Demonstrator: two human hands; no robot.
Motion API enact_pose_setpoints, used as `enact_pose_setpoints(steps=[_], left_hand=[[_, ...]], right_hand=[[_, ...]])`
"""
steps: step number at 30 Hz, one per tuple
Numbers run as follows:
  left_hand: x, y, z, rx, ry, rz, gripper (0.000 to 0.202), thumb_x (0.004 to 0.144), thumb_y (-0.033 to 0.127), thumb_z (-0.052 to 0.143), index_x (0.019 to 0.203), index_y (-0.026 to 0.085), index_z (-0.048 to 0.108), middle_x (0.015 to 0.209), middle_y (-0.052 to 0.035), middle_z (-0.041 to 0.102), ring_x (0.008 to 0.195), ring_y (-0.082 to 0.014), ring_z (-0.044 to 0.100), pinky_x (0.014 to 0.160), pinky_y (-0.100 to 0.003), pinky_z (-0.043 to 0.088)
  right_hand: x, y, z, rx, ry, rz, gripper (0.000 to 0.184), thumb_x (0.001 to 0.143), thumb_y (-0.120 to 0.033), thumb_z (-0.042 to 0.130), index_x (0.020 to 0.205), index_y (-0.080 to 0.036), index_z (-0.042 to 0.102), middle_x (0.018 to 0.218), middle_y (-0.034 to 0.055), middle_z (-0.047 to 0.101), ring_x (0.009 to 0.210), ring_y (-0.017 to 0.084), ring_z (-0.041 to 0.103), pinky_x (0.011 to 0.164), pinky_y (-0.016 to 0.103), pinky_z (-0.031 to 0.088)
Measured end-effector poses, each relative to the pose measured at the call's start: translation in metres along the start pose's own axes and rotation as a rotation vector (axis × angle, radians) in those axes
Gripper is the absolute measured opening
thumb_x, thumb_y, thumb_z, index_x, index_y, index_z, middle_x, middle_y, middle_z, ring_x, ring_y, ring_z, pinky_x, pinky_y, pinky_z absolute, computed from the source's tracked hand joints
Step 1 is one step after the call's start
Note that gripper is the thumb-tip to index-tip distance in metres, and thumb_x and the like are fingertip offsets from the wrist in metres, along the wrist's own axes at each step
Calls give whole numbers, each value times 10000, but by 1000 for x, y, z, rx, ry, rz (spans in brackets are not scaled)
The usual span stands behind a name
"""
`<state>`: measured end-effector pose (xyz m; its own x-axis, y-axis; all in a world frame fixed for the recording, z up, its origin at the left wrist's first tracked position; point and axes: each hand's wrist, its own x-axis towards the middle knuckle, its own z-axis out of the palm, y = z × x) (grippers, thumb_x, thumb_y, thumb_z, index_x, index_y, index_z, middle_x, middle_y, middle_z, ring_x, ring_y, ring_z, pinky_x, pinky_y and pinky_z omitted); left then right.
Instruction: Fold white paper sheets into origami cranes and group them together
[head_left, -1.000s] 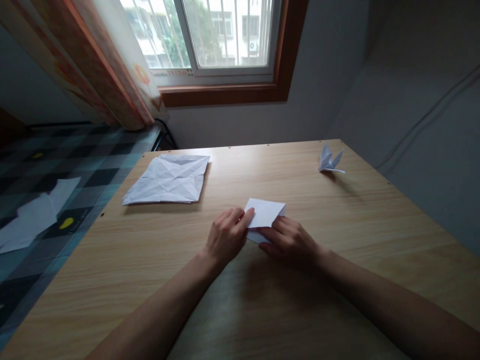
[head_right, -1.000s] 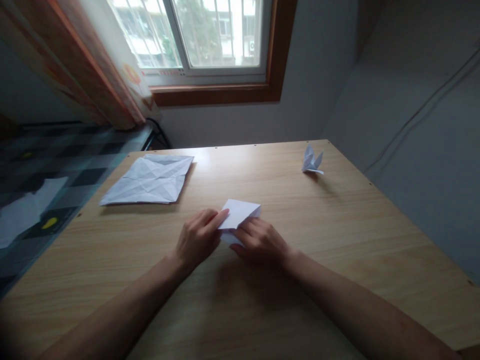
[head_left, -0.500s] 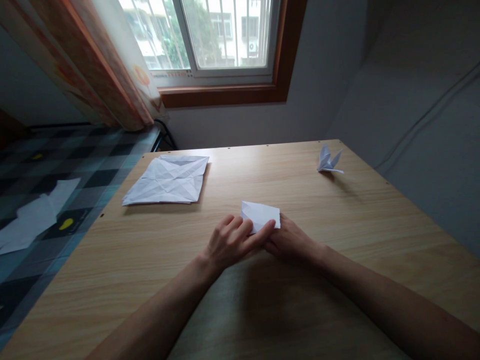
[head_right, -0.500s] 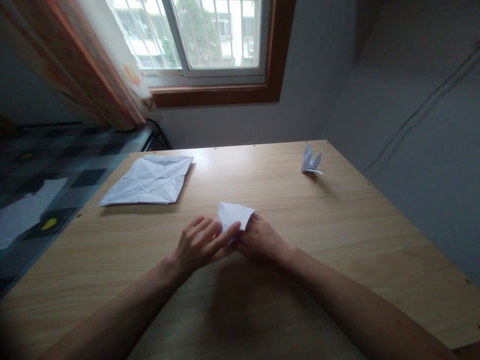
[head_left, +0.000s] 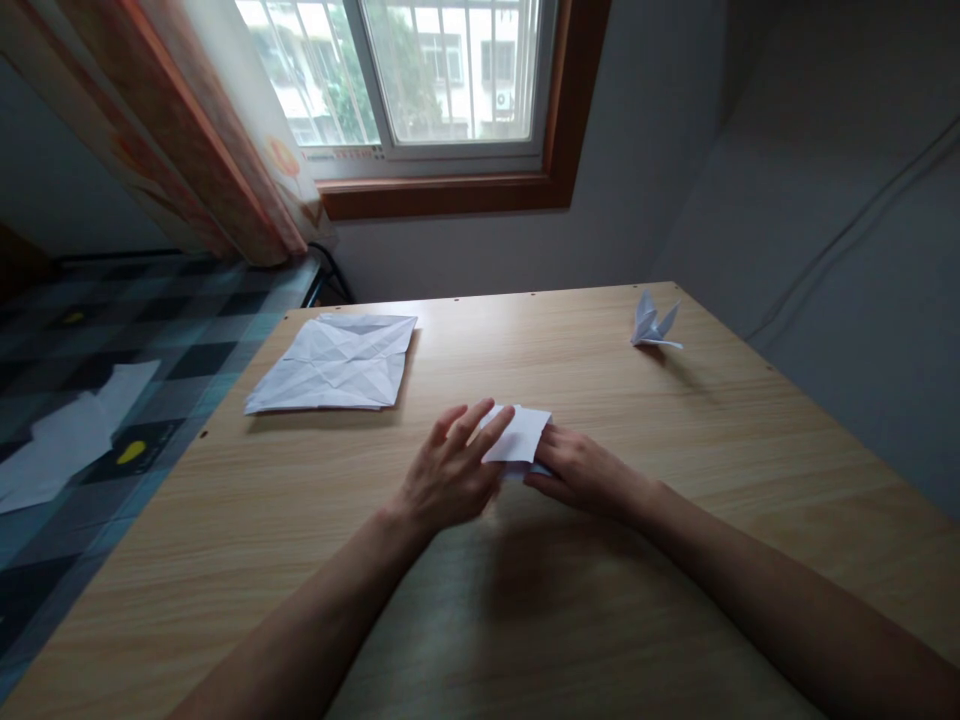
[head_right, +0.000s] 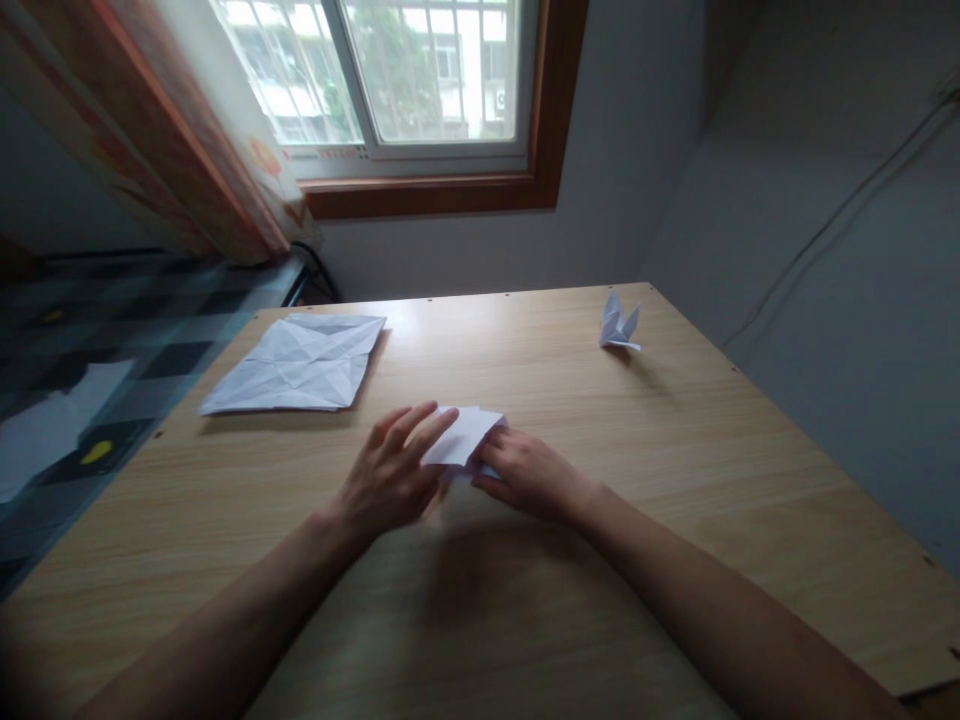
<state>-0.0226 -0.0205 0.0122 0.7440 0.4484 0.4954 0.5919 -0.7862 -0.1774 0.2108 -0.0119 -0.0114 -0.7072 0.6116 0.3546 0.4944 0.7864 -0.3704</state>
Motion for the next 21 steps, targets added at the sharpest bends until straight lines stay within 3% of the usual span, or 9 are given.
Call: enact_pose_setpoints(steps=[4, 7, 10, 14, 21], left_hand=[[2, -4, -3, -64, -115, 4, 372, 739, 263, 638, 1106, 204, 644, 1478, -113, 443, 1408, -363, 309, 1142, -559, 241], [2, -6, -2, -54, -144, 21, 338, 766, 219, 615, 1102, 210, 643, 1475, -105, 446, 1408, -357, 313, 1149, -565, 231], [0, -8, 2, -21, -90, 18, 234, 837, 189, 576, 1060, 209, 644, 1443, -97, 485, 1390, -326, 353, 1140, -540, 271], [-2, -9, 8, -11, 13, 28, 141, 893, 243, 587, 1016, 202, 641, 1383, -109, 541, 1348, -308, 415, 1105, -514, 345], [2, -6, 13, -54, 150, 93, 120, 867, 270, 646, 913, 164, 617, 1244, -131, 615, 1250, -312, 512, 1007, -479, 468]], right_hand=[[-2, 5, -5, 9, 13, 11, 179, 919, -214, 556, 1074, -157, 625, 1160, 149, 666, 1068, 261, 634, 913, 408, 523], [-4, 8, -7, -28, 59, 19, 149, 902, -227, 582, 1025, -178, 649, 1098, 128, 690, 1051, 271, 627, 910, 432, 500], [-6, 10, -9, -33, 77, 36, 124, 877, -239, 614, 969, -176, 667, 1069, 128, 699, 1036, 285, 616, 917, 454, 480], [-7, 11, -11, 94, 38, 18, 169, 870, -198, 607, 1026, -159, 662, 1150, 142, 675, 1051, 268, 612, 910, 405, 490], [-8, 3, -14, 224, -19, 51, 96, 828, -259, 670, 887, -183, 677, 925, 70, 699, 816, 190, 622, 752, 304, 483]])
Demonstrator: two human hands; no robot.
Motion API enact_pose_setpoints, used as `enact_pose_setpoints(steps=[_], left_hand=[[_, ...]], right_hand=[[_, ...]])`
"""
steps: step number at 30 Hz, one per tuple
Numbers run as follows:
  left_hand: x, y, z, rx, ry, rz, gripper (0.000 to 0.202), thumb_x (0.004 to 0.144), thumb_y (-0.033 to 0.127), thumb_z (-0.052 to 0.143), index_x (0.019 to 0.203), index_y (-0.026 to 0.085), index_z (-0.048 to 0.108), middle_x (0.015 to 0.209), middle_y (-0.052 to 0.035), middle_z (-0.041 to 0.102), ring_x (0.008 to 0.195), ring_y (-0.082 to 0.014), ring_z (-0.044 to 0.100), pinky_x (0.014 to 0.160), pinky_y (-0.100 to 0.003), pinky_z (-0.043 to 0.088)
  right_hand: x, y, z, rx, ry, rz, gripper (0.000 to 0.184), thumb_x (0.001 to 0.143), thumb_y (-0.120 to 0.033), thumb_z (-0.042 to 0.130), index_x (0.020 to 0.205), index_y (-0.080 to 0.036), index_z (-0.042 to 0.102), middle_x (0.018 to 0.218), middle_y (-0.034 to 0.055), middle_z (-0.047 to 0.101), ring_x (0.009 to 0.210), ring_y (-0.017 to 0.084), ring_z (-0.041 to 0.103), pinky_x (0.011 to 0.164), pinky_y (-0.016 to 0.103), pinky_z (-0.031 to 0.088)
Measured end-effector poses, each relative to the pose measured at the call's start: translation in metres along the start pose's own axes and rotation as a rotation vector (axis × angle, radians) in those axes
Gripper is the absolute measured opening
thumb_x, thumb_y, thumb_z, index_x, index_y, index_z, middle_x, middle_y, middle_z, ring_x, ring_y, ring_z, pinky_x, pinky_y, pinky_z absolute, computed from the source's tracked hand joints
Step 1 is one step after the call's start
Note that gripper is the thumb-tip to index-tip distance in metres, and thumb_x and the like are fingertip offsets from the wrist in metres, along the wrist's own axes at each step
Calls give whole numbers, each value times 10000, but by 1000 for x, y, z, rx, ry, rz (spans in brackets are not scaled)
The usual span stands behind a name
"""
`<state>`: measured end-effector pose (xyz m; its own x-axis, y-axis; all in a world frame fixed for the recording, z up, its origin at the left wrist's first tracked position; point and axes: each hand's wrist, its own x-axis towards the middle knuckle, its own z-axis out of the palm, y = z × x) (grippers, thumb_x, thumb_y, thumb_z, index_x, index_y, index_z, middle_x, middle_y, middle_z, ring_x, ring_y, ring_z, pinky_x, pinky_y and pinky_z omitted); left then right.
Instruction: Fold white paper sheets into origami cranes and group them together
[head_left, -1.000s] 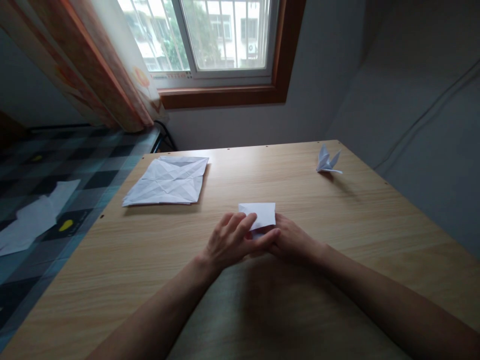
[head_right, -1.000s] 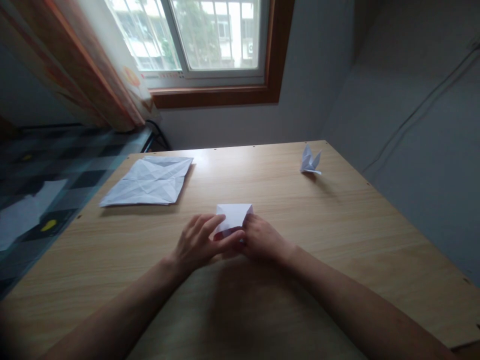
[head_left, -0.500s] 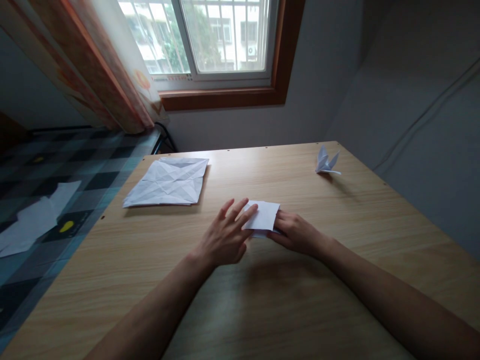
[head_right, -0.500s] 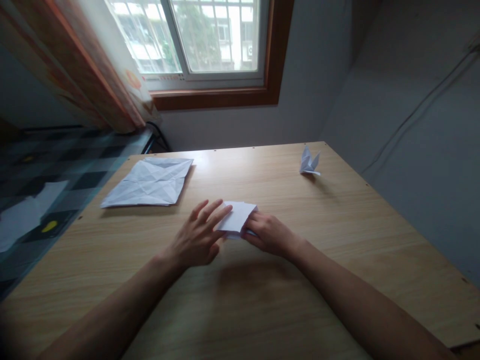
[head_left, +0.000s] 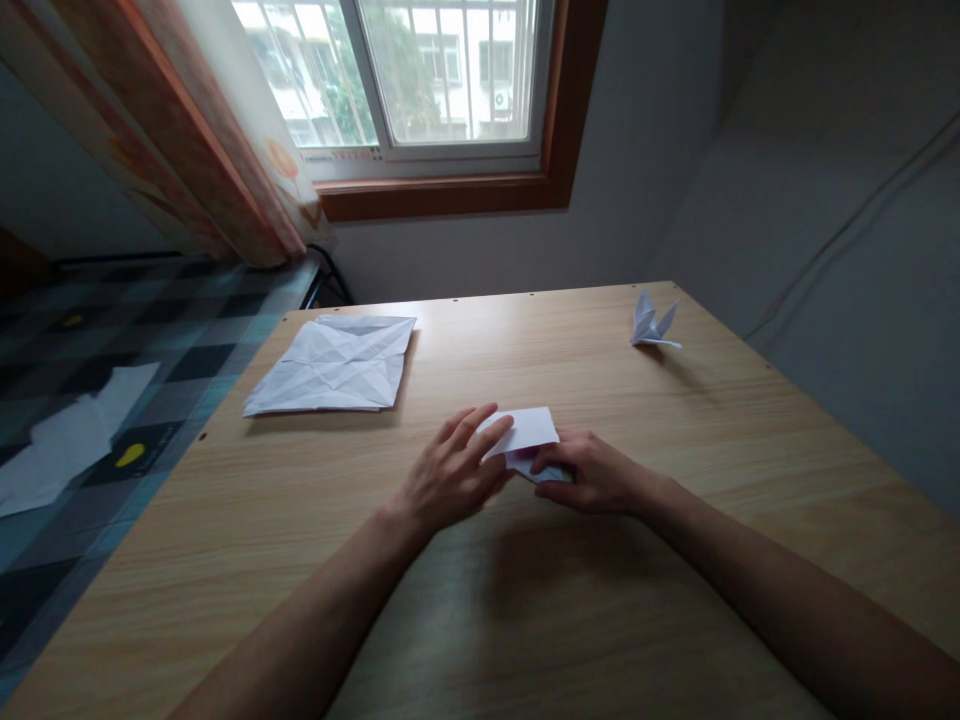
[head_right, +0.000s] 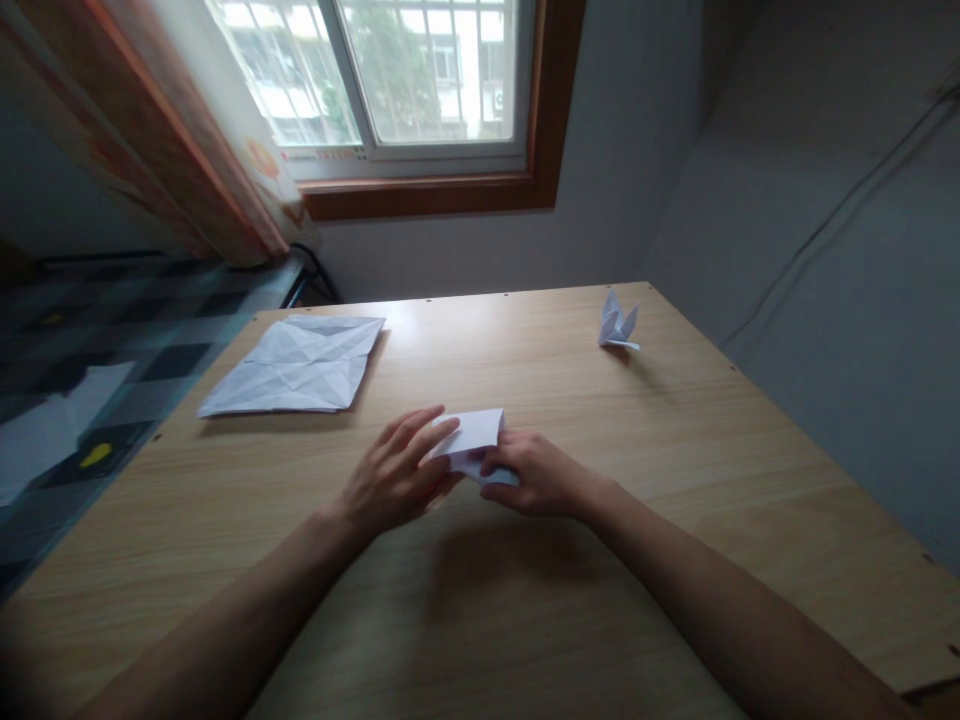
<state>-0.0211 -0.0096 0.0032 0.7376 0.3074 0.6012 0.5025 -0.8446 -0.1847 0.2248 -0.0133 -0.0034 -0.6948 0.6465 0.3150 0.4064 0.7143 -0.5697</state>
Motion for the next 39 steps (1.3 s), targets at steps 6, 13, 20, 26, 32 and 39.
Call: enact_pose_setpoints(steps=[6, 13, 20, 26, 32, 39], left_hand=[[1, 2, 4, -125, -28, -116, 57, 883, 228, 585, 874, 172, 594, 1218, -124, 617, 1040, -247, 634, 863, -398, 557], [-1, 0, 9, -220, -100, -303, 471, 896, 292, 583, 1334, 194, 440, 1345, -176, 513, 1003, -265, 644, 814, -426, 577], [-4, -1, 13, -293, -55, -464, 754, 877, 192, 590, 1502, 303, 183, 1422, -139, 438, 988, -214, 649, 792, -352, 582], [-2, -6, 17, -355, -37, -640, 692, 795, 115, 623, 1428, 230, 369, 1193, -90, 600, 853, -164, 653, 749, -294, 560], [-1, -9, 16, -266, -34, -664, 54, 833, 201, 649, 862, 185, 691, 810, -34, 692, 768, -185, 634, 734, -308, 523], [1, -7, 11, -254, -19, -591, 309, 940, 291, 527, 708, 189, 705, 748, -39, 719, 705, -168, 632, 698, -292, 486]], right_hand=[[1, -5, 1, 100, 19, 20, 47, 804, -208, 657, 808, -182, 619, 876, 47, 682, 733, 154, 592, 688, 267, 460], [0, -4, 5, 77, 77, -9, 114, 786, -112, 617, 876, -183, 623, 980, 75, 664, 877, 187, 615, 787, 304, 504], [1, -6, 9, 2, 80, -106, 176, 817, -102, 581, 934, -179, 687, 1152, 106, 672, 994, 211, 652, 867, 347, 538], [1, -3, 12, 19, 70, -148, 161, 834, -95, 570, 907, -172, 692, 1076, 100, 729, 1027, 208, 674, 917, 366, 545], [1, -1, 15, 13, 56, -160, 154, 824, -101, 589, 919, -169, 690, 1076, 101, 734, 1062, 218, 668, 943, 386, 540], [3, -5, 15, 23, 53, -181, 156, 819, -92, 589, 926, -157, 683, 1076, 120, 727, 1049, 210, 666, 923, 369, 549]])
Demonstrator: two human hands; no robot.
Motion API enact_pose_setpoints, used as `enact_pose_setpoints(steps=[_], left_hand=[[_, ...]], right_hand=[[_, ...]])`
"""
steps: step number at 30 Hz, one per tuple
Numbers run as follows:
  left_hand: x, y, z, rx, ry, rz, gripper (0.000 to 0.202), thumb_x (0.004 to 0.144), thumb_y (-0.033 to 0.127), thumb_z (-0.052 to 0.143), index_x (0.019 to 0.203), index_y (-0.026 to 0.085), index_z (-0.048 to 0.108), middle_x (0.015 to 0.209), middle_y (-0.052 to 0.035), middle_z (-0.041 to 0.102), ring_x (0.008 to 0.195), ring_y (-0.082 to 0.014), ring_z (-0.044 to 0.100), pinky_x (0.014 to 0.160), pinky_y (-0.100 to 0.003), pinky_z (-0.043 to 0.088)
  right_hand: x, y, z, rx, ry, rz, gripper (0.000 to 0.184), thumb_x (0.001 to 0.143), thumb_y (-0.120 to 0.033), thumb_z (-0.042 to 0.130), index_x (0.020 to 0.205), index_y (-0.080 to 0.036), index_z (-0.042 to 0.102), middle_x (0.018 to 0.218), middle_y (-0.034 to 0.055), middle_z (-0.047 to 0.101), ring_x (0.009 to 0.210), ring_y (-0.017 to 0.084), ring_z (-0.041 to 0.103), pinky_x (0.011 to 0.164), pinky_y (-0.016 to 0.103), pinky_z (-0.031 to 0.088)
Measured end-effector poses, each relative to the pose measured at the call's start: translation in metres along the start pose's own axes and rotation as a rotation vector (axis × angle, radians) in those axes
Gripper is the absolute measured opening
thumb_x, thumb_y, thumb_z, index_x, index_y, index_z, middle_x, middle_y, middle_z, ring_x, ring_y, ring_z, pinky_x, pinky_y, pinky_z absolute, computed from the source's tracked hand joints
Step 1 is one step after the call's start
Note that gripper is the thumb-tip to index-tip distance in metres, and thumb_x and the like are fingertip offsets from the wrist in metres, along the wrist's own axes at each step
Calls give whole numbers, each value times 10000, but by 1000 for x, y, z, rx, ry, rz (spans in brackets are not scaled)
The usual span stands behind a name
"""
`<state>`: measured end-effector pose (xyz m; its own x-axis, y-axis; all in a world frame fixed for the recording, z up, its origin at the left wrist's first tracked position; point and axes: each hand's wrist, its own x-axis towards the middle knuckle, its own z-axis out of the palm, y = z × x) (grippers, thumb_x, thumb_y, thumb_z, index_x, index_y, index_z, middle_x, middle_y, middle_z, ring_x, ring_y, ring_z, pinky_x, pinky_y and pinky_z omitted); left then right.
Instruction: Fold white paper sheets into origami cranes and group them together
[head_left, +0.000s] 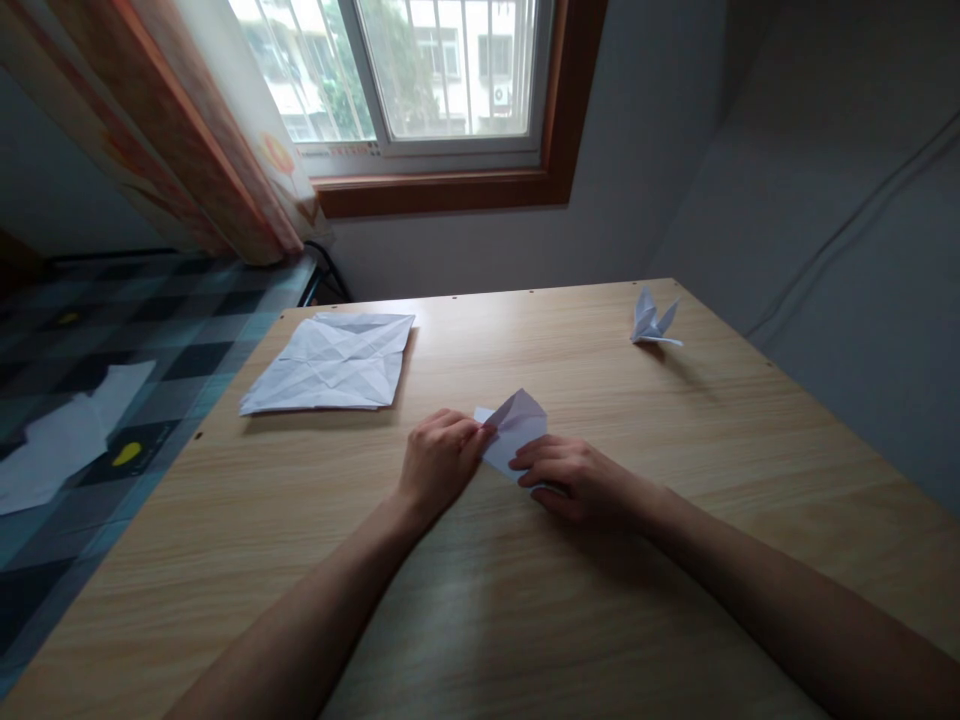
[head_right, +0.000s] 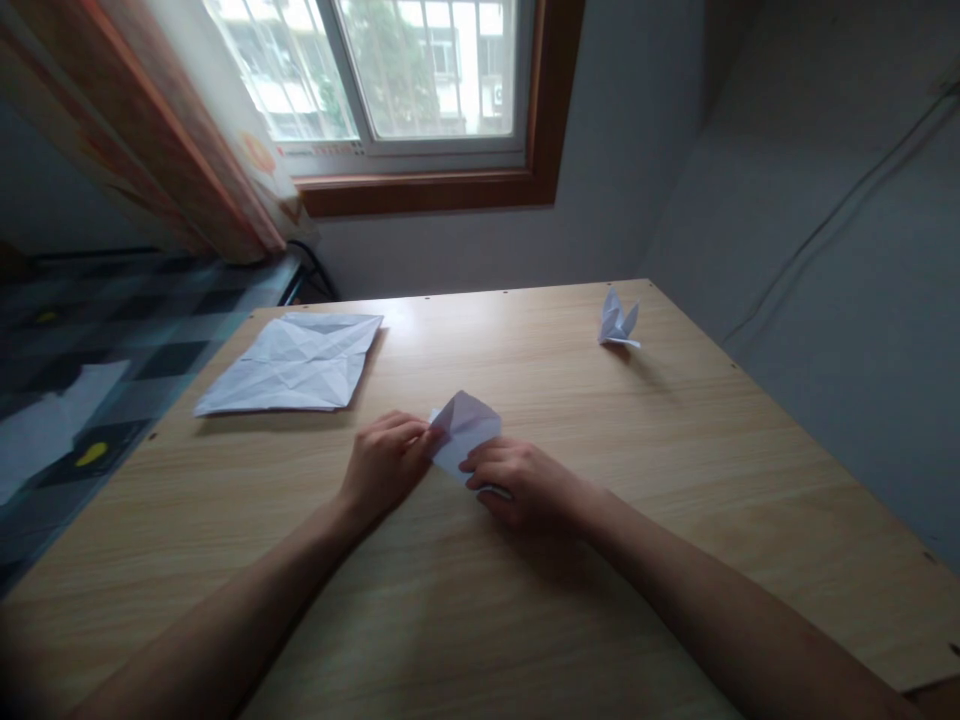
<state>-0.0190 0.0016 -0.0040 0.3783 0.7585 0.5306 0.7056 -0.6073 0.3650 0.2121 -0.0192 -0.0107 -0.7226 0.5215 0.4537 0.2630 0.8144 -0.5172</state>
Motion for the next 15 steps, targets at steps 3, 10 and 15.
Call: enact_pose_setpoints(steps=[3, 10, 15], left_hand=[[1, 1, -1, 1, 12, -24, 293, 931, 295, 539, 721, 191, 714, 709, -34, 710, 672, -164, 616, 655, -283, 472], [3, -1, -1, -53, 30, -139, 212, 897, 266, 582, 755, 181, 714, 660, -17, 683, 608, -148, 592, 578, -258, 440], [2, -3, 0, -118, 65, -162, 160, 907, 259, 569, 835, 173, 683, 719, -16, 680, 637, -142, 592, 594, -253, 448]], right_hand=[[0, -2, 0, -5, -8, -12, 158, 816, -92, 590, 928, -164, 676, 1071, 108, 729, 1060, 208, 659, 934, 377, 542], [-1, 0, 1, -16, -23, -3, 159, 816, -99, 589, 933, -169, 671, 1094, 97, 723, 1078, 202, 647, 947, 382, 534], [-3, 1, 4, -54, -15, -5, 159, 833, -137, 595, 963, -164, 682, 1130, 101, 715, 1078, 207, 648, 945, 369, 536]])
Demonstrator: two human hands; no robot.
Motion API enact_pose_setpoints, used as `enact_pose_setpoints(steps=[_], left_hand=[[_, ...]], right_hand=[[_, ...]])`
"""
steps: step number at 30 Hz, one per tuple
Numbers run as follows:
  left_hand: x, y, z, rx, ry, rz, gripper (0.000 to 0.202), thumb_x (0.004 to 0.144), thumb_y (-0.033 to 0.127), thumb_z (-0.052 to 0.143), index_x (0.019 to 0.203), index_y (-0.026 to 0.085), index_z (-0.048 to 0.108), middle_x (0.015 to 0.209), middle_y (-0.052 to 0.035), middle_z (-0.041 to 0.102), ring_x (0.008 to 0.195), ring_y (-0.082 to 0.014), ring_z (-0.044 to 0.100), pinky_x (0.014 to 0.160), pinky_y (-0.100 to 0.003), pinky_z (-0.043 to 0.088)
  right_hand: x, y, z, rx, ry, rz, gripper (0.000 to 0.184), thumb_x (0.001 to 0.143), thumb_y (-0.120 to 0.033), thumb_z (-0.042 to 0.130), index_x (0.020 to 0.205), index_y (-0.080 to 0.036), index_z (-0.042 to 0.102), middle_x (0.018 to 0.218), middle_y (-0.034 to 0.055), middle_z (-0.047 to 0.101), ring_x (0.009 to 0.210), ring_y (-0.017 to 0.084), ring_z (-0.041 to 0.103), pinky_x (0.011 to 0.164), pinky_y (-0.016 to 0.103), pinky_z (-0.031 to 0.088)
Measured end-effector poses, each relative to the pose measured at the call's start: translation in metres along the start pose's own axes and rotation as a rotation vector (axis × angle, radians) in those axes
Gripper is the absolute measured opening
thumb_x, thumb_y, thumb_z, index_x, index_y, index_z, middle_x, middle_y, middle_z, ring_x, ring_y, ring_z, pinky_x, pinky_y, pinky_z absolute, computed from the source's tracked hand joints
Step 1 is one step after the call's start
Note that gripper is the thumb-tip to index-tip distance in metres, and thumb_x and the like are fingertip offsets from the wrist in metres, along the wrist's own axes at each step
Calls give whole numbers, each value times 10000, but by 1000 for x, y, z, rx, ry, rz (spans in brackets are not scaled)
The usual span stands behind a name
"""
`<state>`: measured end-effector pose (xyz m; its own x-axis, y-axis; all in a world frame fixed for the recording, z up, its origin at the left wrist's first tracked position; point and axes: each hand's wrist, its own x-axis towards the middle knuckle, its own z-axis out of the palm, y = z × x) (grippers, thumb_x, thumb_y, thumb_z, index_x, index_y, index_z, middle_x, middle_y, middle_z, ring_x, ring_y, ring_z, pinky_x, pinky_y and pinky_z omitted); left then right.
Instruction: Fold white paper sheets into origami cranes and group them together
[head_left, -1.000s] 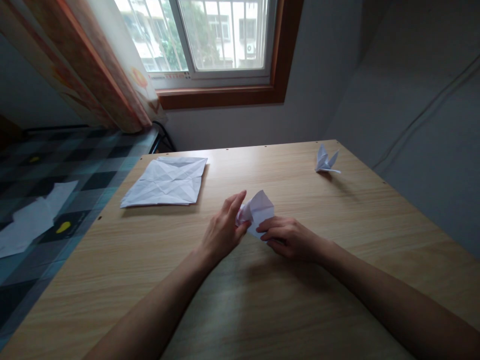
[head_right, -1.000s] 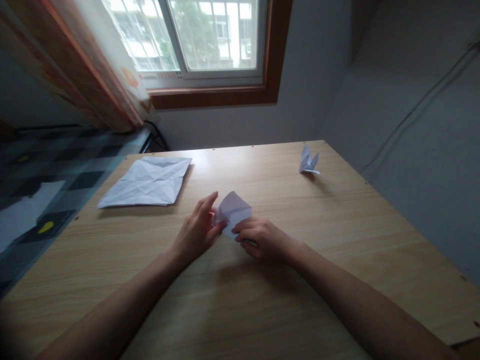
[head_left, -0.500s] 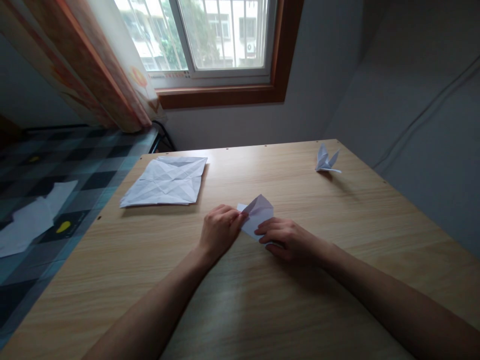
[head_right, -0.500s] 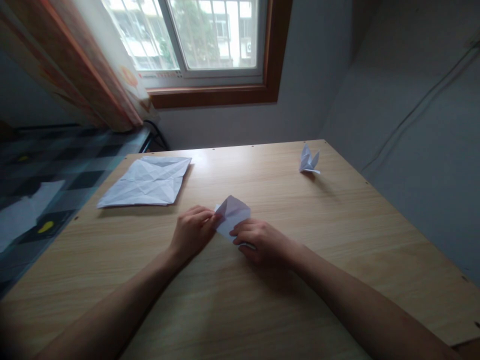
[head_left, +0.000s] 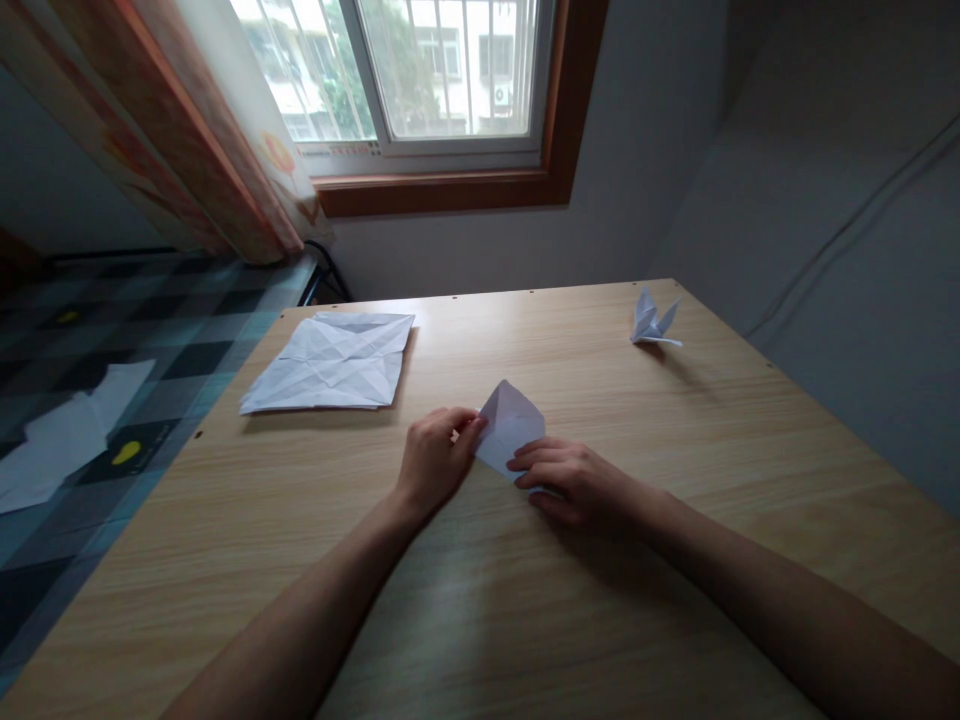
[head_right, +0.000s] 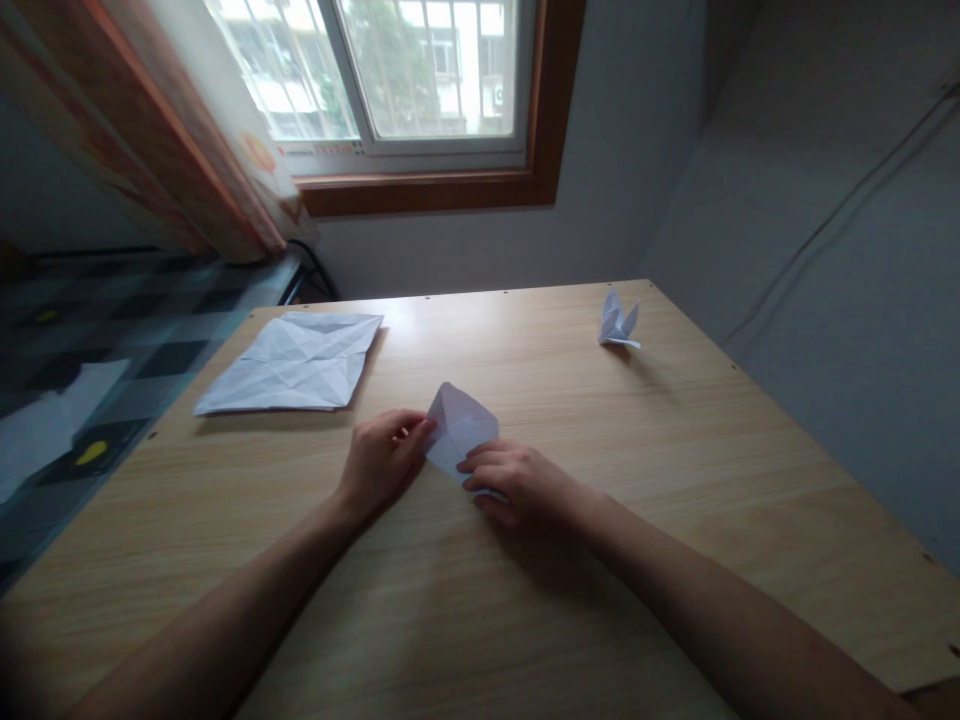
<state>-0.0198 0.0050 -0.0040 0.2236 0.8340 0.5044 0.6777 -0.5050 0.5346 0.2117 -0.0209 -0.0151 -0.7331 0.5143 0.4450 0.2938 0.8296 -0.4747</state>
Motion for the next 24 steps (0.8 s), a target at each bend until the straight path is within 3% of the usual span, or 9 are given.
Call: enact_pose_setpoints(steps=[3, 6, 9, 11, 14, 17, 22, 24], left_hand=[[-3, 3, 0, 23, 96, 70, 141, 889, 282, 603, 972, 170, 628, 787, -23, 652, 673, -144, 573, 628, -263, 468], [-6, 8, -3, 74, 101, 212, 138, 914, 298, 567, 874, 167, 586, 756, -33, 612, 676, -154, 556, 639, -282, 465], [-7, 13, -4, 97, -58, 377, 202, 937, 265, 509, 770, 178, 581, 717, -41, 627, 677, -164, 575, 659, -299, 469], [-6, 15, -3, 91, -190, 456, 192, 941, 265, 499, 817, 180, 618, 770, -52, 672, 724, -172, 618, 703, -311, 491], [-6, 14, -1, 81, -299, 485, 177, 943, 279, 507, 988, 179, 646, 961, -77, 718, 901, -200, 675, 815, -346, 523], [-6, 11, 2, 89, -333, 479, 176, 942, 273, 518, 1017, 179, 647, 1096, -87, 705, 1040, -224, 664, 903, -387, 526], [-7, 9, 5, 117, -340, 474, 125, 922, 246, 557, 966, 190, 660, 1110, -72, 699, 1082, -224, 652, 953, -383, 526], [-7, 9, 5, 111, -332, 487, 136, 929, 223, 539, 968, 194, 665, 1097, -64, 703, 1075, -215, 656, 959, -374, 527]], right_hand=[[1, -2, 0, -78, -6, 10, 202, 852, -172, 591, 1031, -159, 685, 1182, 114, 697, 1104, 228, 637, 968, 397, 520], [4, -4, -1, -188, -54, 43, 279, 866, -221, 599, 1130, -160, 664, 1228, 127, 670, 1146, 270, 609, 1010, 460, 481], [7, -9, -1, -279, -86, 109, 344, 891, -246, 582, 1217, -141, 618, 1231, 158, 654, 1145, 295, 602, 1013, 489, 470], [8, -12, 0, -302, -76, 146, 350, 902, -241, 567, 1228, -117, 601, 1207, 172, 656, 1116, 292, 614, 993, 473, 490], [9, -15, 1, -296, -37, 181, 338, 906, -232, 561, 1207, -85, 600, 1194, 183, 657, 1121, 289, 612, 985, 439, 511], [7, -13, 0, -317, 2, 154, 347, 917, -200, 524, 1234, -73, 585, 1237, 196, 638, 1183, 287, 586, 1010, 433, 507], [5, -6, -7, -491, -54, -29, 298, 925, -84, 433, 1133, -79, 646, 1114, 186, 697, 1001, 263, 674, 886, 408, 572], [6, -7, -12, -592, -84, -98, 276, 932, -77, 443, 1096, -96, 664, 1100, 162, 708, 1000, 259, 676, 913, 410, 561]])
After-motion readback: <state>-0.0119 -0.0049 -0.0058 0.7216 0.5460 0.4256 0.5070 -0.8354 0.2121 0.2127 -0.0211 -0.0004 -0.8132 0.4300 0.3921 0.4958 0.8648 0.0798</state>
